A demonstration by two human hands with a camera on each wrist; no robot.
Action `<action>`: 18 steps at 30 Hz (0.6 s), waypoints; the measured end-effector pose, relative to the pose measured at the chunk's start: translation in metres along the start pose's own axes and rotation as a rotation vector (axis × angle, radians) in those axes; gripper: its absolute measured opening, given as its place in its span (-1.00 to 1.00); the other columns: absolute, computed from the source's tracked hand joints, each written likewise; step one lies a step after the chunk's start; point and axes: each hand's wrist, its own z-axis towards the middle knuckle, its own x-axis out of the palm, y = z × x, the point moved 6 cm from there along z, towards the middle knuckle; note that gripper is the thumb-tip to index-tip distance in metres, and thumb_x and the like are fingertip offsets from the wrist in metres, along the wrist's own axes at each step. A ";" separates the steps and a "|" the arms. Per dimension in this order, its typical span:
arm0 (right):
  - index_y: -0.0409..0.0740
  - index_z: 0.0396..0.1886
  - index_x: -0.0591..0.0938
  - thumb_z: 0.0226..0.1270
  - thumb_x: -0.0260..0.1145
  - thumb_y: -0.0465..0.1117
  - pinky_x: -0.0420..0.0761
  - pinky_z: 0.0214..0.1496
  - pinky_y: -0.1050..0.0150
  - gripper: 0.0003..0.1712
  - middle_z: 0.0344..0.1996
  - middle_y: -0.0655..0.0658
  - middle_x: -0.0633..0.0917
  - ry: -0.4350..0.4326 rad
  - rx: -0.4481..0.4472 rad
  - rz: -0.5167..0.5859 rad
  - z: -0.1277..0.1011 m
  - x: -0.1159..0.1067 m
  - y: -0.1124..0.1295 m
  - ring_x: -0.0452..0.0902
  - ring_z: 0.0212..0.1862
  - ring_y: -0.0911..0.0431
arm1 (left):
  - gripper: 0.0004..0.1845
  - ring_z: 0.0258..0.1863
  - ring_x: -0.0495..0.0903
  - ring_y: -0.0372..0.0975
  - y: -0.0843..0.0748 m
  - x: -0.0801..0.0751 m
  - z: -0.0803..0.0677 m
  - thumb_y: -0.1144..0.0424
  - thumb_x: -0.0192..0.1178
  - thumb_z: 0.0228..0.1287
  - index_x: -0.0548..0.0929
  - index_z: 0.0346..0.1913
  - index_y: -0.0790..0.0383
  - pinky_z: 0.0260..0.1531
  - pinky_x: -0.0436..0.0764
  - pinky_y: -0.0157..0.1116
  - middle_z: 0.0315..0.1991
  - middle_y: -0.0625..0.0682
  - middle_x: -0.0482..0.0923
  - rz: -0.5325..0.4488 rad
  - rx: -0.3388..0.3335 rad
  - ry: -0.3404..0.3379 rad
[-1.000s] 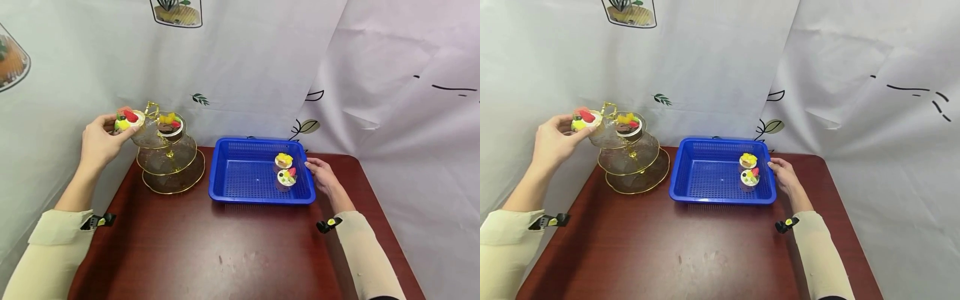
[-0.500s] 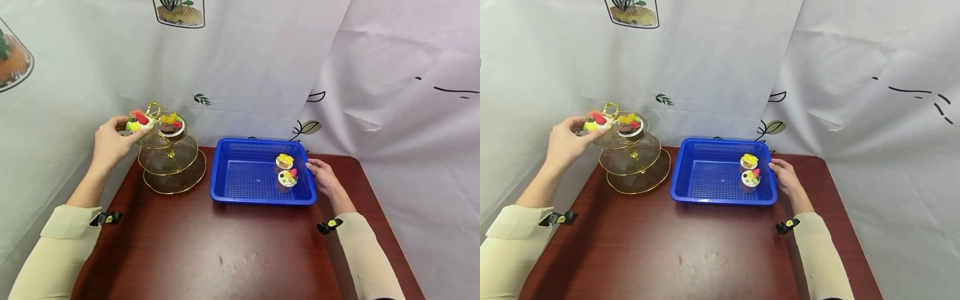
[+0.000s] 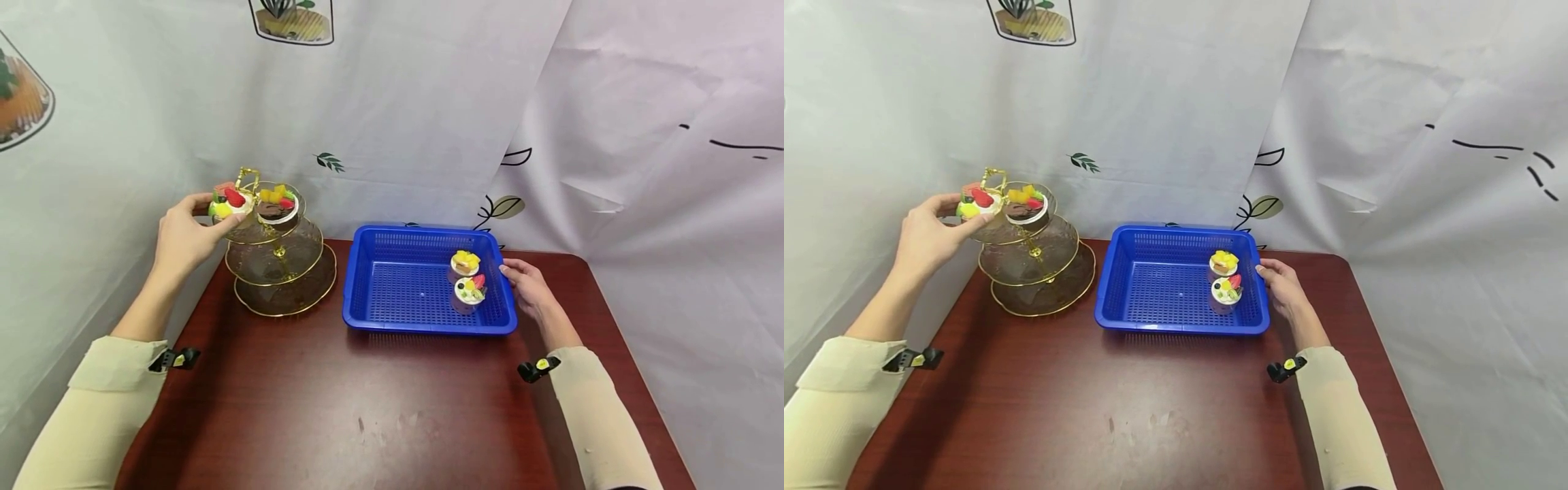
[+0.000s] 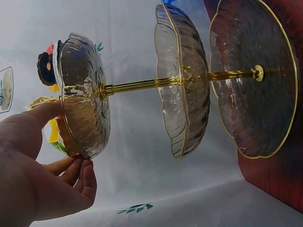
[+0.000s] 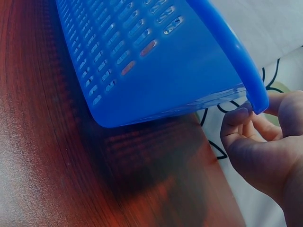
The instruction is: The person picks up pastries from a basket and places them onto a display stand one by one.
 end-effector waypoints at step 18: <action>-0.38 0.42 0.38 0.67 0.21 -0.24 0.74 -0.18 0.34 -0.50 -0.25 0.08 0.74 -0.002 -0.006 0.011 -0.004 0.001 0.002 0.69 -0.24 0.22 | -0.03 0.30 0.46 0.33 -0.009 -0.015 -0.006 -0.18 0.35 0.40 0.27 0.57 0.46 0.27 0.43 0.26 0.44 0.46 0.37 -0.013 0.040 0.096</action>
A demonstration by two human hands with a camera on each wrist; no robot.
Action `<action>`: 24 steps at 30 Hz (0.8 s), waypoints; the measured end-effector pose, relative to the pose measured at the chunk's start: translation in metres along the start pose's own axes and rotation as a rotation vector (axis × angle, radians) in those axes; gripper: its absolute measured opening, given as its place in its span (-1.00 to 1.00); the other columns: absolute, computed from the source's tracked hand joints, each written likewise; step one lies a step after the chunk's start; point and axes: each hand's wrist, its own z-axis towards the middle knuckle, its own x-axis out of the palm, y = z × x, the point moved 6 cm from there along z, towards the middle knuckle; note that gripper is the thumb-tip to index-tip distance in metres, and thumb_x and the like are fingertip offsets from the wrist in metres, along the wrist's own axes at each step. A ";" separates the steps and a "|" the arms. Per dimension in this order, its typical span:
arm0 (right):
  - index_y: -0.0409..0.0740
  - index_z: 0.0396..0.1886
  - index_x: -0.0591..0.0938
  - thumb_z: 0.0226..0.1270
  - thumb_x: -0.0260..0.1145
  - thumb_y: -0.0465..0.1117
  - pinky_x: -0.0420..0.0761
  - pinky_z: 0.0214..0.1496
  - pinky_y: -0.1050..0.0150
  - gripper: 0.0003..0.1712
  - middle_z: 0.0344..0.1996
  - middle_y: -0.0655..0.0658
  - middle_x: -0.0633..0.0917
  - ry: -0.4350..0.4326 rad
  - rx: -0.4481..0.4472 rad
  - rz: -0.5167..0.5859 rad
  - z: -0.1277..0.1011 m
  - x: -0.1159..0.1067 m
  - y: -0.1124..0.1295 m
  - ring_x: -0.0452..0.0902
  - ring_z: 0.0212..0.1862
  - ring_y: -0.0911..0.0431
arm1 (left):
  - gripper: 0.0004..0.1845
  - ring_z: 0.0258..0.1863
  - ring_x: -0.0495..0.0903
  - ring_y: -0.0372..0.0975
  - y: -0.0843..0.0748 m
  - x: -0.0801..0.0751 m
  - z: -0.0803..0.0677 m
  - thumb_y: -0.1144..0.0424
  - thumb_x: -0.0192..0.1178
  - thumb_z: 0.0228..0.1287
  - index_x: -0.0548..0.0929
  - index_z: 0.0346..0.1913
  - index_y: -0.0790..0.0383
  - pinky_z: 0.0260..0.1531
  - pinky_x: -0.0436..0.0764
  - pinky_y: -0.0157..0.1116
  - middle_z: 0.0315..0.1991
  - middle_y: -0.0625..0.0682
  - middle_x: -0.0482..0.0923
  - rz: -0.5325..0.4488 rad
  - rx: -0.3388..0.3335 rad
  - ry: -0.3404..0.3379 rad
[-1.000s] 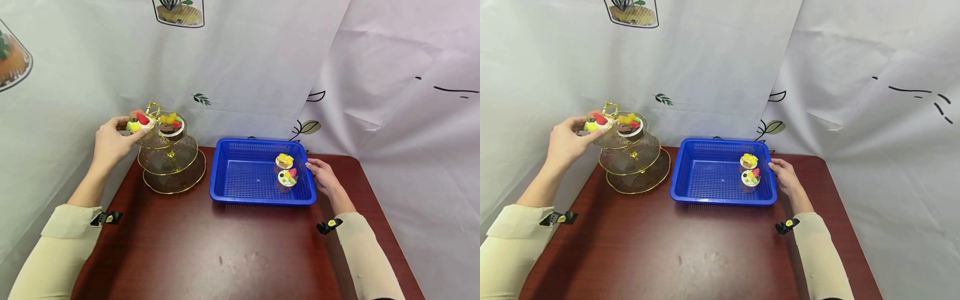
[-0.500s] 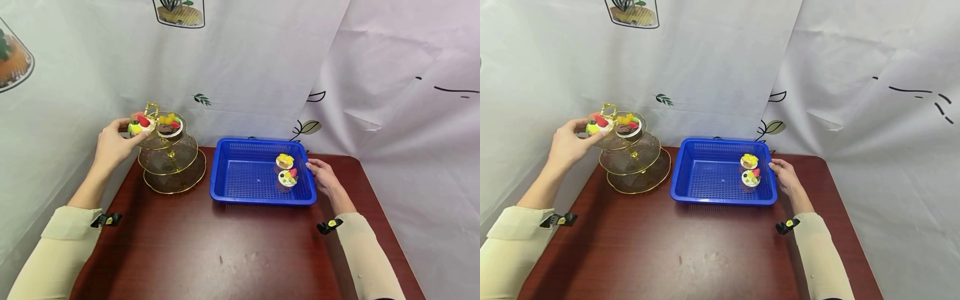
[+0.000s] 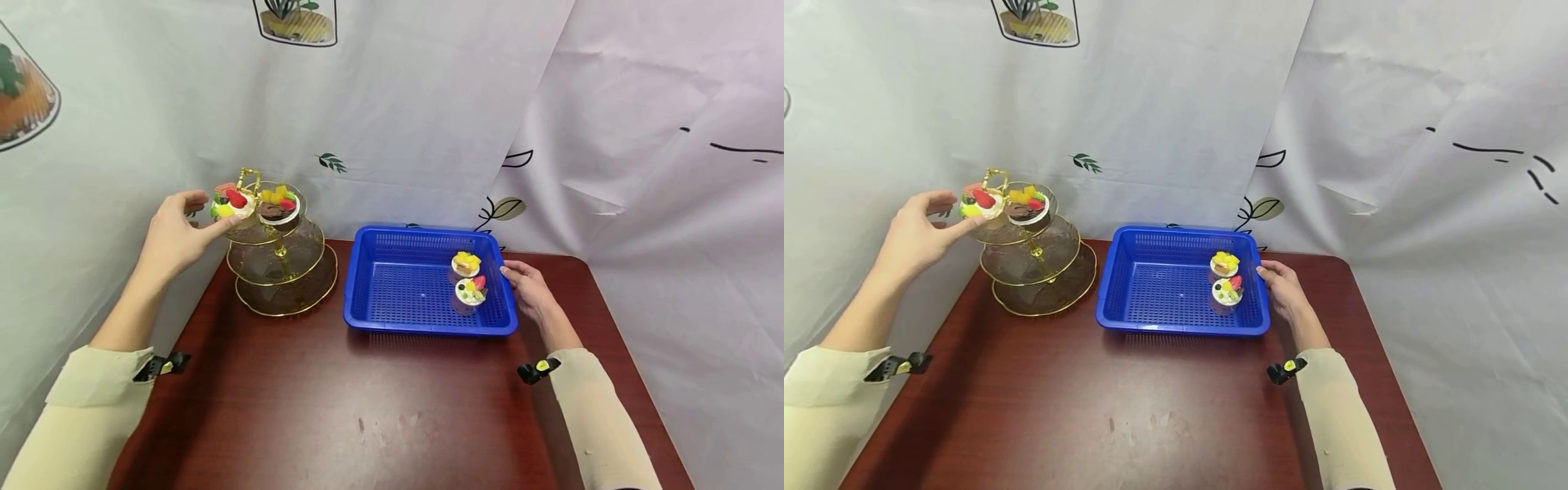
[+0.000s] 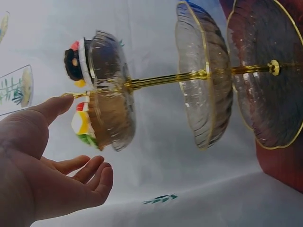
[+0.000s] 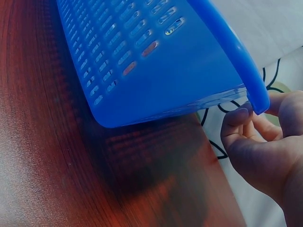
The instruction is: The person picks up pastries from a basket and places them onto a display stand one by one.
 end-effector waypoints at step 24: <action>-0.35 0.34 0.43 0.67 0.21 -0.25 0.73 -0.22 0.35 -0.59 -0.27 0.07 0.75 -0.007 -0.009 0.015 0.001 0.000 -0.002 0.69 -0.28 0.23 | -0.31 0.05 0.52 -0.49 -0.044 -0.016 -0.063 0.11 0.54 0.26 0.56 0.39 0.28 0.03 0.50 -0.61 0.19 0.02 0.58 -0.138 0.109 -0.241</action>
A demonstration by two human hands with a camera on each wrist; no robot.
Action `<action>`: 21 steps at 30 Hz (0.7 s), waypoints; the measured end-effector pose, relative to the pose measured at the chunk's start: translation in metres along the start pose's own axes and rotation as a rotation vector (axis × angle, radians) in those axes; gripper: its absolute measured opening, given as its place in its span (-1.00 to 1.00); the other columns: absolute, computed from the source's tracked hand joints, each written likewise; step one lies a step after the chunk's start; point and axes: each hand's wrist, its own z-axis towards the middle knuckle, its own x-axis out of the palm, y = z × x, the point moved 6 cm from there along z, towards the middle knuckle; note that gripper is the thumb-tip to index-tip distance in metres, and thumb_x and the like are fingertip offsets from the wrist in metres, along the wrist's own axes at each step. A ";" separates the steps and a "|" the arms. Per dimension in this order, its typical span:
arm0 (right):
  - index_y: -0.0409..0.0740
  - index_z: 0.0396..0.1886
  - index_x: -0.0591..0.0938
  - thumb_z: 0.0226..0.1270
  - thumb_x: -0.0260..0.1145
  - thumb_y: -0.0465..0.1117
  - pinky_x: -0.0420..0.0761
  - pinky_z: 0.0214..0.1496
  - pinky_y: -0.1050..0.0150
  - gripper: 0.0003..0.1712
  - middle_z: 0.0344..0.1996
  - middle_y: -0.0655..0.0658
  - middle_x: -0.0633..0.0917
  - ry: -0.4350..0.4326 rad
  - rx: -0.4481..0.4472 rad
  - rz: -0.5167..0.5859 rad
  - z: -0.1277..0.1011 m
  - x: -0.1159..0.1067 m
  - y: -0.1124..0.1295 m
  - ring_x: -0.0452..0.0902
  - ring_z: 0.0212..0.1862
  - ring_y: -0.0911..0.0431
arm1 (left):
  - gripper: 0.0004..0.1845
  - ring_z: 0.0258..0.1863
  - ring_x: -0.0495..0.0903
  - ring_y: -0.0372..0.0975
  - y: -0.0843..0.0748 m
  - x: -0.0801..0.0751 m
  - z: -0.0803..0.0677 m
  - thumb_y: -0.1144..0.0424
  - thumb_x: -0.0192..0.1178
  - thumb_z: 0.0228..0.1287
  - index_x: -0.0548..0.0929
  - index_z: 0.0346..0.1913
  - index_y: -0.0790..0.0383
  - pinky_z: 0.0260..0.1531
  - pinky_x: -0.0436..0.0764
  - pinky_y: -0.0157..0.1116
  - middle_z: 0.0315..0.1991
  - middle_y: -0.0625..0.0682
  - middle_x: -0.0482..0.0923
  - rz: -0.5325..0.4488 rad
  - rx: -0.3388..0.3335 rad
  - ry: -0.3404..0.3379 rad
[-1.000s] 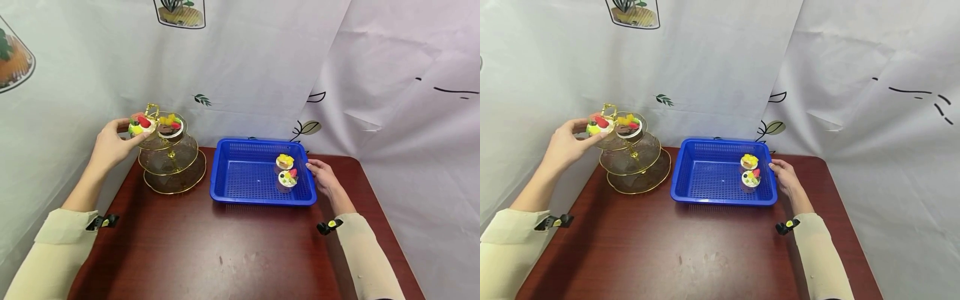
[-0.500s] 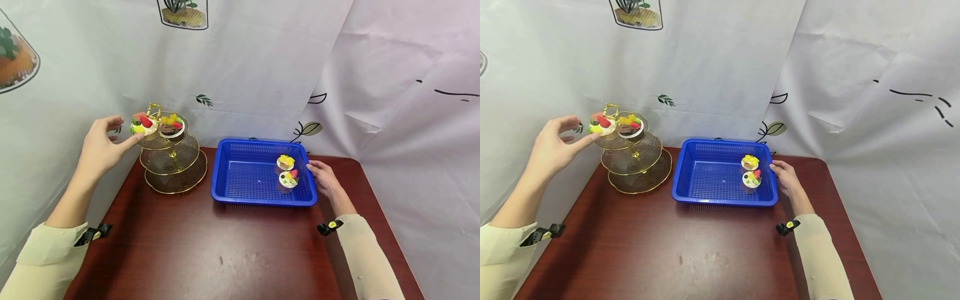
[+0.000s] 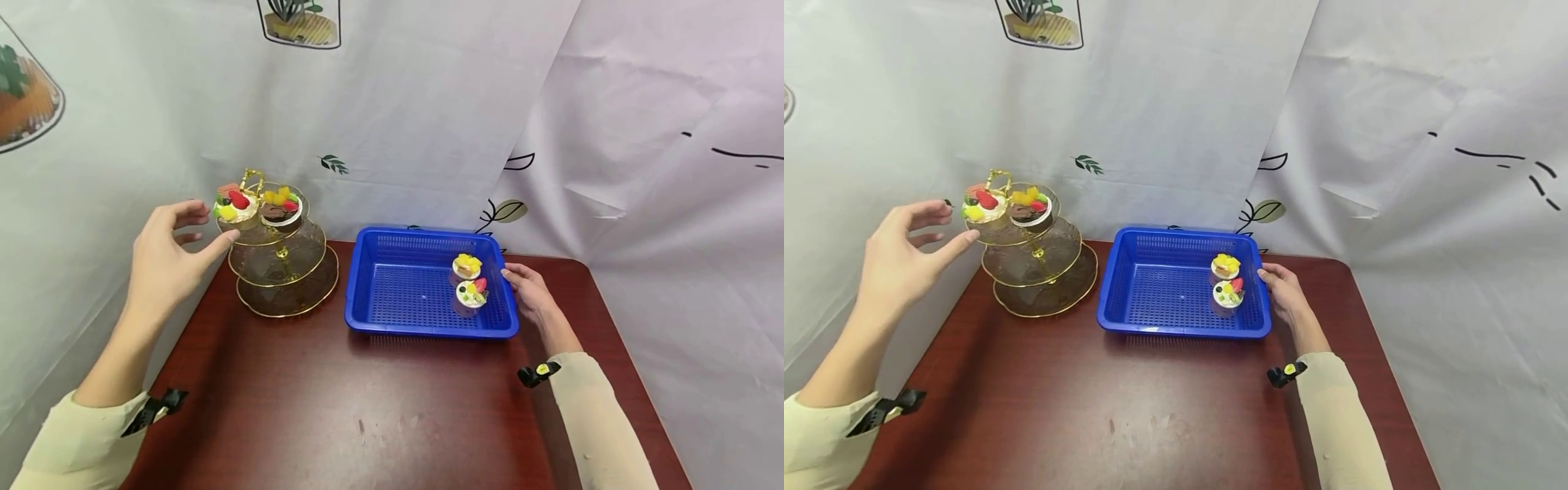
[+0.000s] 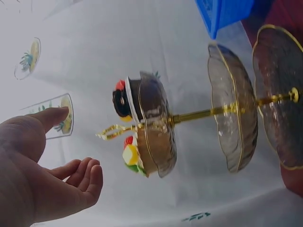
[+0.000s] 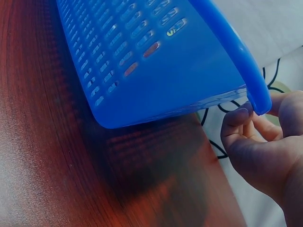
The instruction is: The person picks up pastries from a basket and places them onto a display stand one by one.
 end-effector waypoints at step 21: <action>-0.28 0.27 0.48 0.66 0.21 -0.25 0.72 -0.20 0.34 -0.67 -0.28 0.08 0.73 0.007 -0.022 -0.025 0.000 0.000 -0.001 0.66 -0.27 0.23 | -0.40 -0.03 0.66 -0.36 -0.039 0.059 -0.038 0.18 0.59 0.23 0.65 0.30 0.18 0.00 0.58 -0.51 0.12 0.06 0.72 -0.175 0.110 0.176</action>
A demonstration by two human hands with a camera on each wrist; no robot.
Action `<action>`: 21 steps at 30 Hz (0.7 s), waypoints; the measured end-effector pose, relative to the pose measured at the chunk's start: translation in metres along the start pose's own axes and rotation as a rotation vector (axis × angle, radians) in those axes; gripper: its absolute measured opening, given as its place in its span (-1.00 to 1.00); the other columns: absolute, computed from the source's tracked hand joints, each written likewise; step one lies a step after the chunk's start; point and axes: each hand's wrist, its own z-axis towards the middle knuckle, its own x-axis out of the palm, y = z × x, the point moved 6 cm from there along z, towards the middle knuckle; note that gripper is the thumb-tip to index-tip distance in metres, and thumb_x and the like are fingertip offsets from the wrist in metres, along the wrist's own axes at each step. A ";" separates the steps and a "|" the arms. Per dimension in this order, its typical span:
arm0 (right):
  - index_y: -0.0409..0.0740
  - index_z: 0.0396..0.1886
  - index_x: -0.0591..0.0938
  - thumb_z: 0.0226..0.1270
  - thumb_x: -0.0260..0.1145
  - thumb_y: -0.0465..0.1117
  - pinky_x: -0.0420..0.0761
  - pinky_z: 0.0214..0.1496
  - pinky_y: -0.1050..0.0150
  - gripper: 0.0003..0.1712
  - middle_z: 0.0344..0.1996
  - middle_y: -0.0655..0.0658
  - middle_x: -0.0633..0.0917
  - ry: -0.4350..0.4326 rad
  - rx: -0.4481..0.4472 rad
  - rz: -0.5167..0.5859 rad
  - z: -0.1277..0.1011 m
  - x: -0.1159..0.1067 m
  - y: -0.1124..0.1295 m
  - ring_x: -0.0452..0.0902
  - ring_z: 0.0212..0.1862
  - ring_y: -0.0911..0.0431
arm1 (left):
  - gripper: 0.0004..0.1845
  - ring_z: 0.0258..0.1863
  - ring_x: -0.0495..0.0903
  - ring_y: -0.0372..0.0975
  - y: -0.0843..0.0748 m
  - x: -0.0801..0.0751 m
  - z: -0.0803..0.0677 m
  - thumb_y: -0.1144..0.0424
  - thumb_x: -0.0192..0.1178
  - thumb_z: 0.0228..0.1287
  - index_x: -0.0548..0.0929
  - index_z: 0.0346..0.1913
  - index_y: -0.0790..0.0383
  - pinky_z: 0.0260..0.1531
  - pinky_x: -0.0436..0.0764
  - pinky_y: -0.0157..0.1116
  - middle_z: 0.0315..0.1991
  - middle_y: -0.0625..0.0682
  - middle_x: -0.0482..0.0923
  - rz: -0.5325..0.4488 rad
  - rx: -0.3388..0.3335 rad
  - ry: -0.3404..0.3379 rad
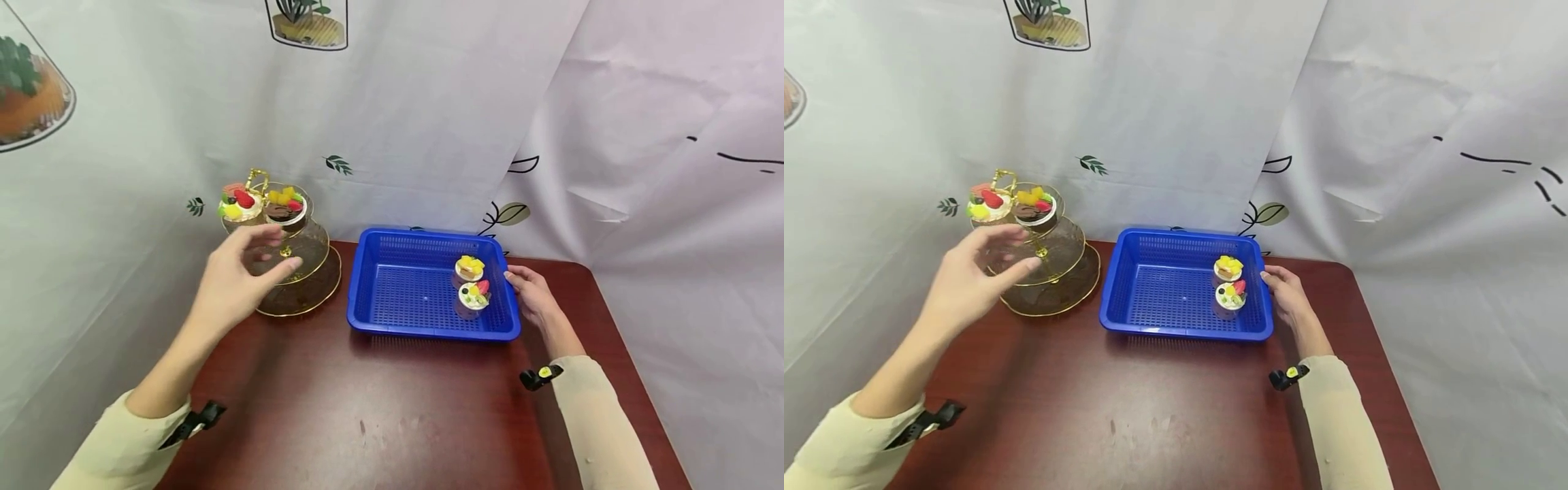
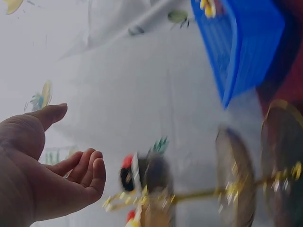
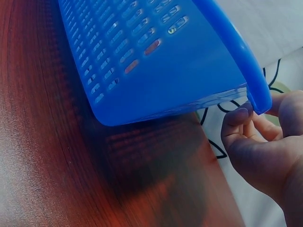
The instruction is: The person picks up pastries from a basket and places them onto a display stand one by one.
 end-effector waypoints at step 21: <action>-0.39 0.40 0.40 0.67 0.19 -0.25 0.73 -0.19 0.32 -0.54 -0.23 0.07 0.73 0.018 0.019 -0.035 -0.003 0.001 0.004 0.68 -0.25 0.21 | -0.33 0.20 0.64 -0.12 -0.003 0.158 0.011 0.07 0.56 0.26 0.60 0.36 0.25 0.16 0.66 -0.16 0.18 0.05 0.67 -0.177 0.038 0.255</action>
